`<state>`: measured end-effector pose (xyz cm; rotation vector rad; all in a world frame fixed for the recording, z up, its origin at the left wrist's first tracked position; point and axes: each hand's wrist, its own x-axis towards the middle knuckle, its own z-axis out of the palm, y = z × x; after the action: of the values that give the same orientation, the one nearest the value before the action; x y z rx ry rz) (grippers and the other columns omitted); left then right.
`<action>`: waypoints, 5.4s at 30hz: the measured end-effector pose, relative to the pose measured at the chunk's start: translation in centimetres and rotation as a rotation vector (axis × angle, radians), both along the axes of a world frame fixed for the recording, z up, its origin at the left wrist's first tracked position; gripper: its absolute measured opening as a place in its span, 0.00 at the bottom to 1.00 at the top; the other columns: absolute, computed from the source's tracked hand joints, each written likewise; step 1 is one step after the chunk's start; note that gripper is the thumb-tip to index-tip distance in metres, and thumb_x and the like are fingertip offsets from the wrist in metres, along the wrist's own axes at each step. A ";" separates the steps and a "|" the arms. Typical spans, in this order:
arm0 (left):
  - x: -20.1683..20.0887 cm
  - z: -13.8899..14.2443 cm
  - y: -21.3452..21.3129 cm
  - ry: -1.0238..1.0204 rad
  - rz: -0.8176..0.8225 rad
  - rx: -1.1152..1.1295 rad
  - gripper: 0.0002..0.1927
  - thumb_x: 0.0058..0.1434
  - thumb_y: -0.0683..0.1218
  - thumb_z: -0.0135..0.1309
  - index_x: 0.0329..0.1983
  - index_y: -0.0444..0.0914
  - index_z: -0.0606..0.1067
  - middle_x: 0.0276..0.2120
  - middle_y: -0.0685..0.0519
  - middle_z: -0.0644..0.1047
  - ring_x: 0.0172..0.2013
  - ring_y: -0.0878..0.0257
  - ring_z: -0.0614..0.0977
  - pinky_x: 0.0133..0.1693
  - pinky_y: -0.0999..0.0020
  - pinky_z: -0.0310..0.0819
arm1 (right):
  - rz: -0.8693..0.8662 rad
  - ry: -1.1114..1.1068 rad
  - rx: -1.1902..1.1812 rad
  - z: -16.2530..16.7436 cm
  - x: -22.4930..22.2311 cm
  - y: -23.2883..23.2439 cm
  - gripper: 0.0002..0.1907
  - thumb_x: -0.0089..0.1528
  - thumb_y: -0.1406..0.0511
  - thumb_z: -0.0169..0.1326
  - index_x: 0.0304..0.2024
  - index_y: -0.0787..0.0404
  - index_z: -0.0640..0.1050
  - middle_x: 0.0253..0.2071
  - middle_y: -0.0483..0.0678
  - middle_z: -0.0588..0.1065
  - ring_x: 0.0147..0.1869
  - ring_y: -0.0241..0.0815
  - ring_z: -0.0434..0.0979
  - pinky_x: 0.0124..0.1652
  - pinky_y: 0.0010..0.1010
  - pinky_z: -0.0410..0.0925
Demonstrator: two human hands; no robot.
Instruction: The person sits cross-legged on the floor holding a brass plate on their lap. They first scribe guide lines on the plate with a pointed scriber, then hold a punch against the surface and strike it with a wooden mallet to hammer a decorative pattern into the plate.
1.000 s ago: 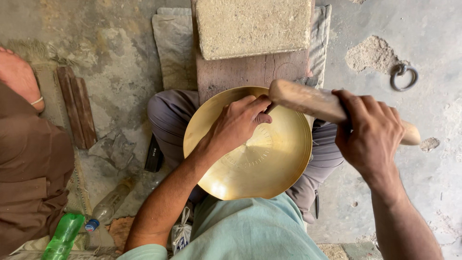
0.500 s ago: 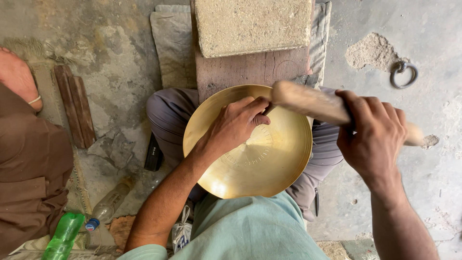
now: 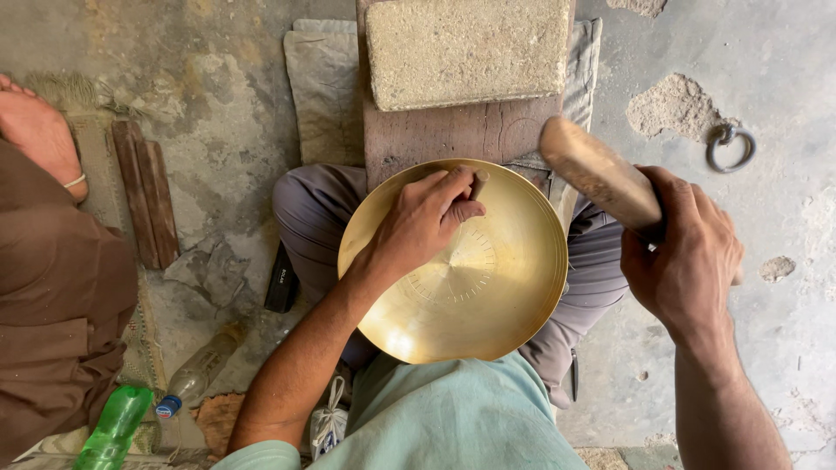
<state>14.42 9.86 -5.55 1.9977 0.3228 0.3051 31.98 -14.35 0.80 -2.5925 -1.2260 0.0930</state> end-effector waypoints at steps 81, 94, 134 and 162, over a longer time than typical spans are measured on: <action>-1.7 -1.2 -1.2 0.046 0.132 0.093 0.16 0.65 0.48 0.62 0.50 0.37 0.73 0.34 0.47 0.76 0.33 0.49 0.80 0.33 0.54 0.71 | 0.031 0.116 0.067 2.2 0.3 4.9 0.15 0.66 0.69 0.54 0.56 0.59 0.74 0.41 0.49 0.78 0.36 0.40 0.77 0.38 0.33 0.69; -2.5 -0.8 -1.2 0.014 0.162 0.044 0.13 0.66 0.47 0.61 0.46 0.35 0.72 0.33 0.47 0.76 0.33 0.51 0.80 0.34 0.56 0.72 | 0.137 -0.201 -0.348 2.6 -1.9 3.8 0.16 0.67 0.67 0.60 0.57 0.51 0.81 0.38 0.45 0.82 0.34 0.42 0.79 0.38 0.38 0.69; 0.5 -0.1 -1.0 0.073 -0.108 0.083 0.14 0.66 0.46 0.59 0.53 0.39 0.74 0.38 0.48 0.79 0.39 0.46 0.83 0.36 0.53 0.76 | 0.040 -0.080 -0.045 -0.9 0.2 0.8 0.23 0.60 0.73 0.60 0.58 0.61 0.73 0.40 0.53 0.81 0.41 0.46 0.82 0.42 0.36 0.76; -0.7 -0.6 -1.6 -0.001 -0.050 0.087 0.13 0.64 0.46 0.60 0.48 0.38 0.73 0.37 0.47 0.77 0.37 0.46 0.82 0.35 0.53 0.74 | 0.086 0.018 -0.078 0.8 -0.8 1.6 0.24 0.58 0.76 0.57 0.57 0.61 0.76 0.44 0.55 0.80 0.46 0.53 0.81 0.47 0.48 0.73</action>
<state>13.71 8.25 -6.12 2.0876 0.2623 0.2929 31.14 -12.72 1.57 -2.5984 -1.3531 0.1837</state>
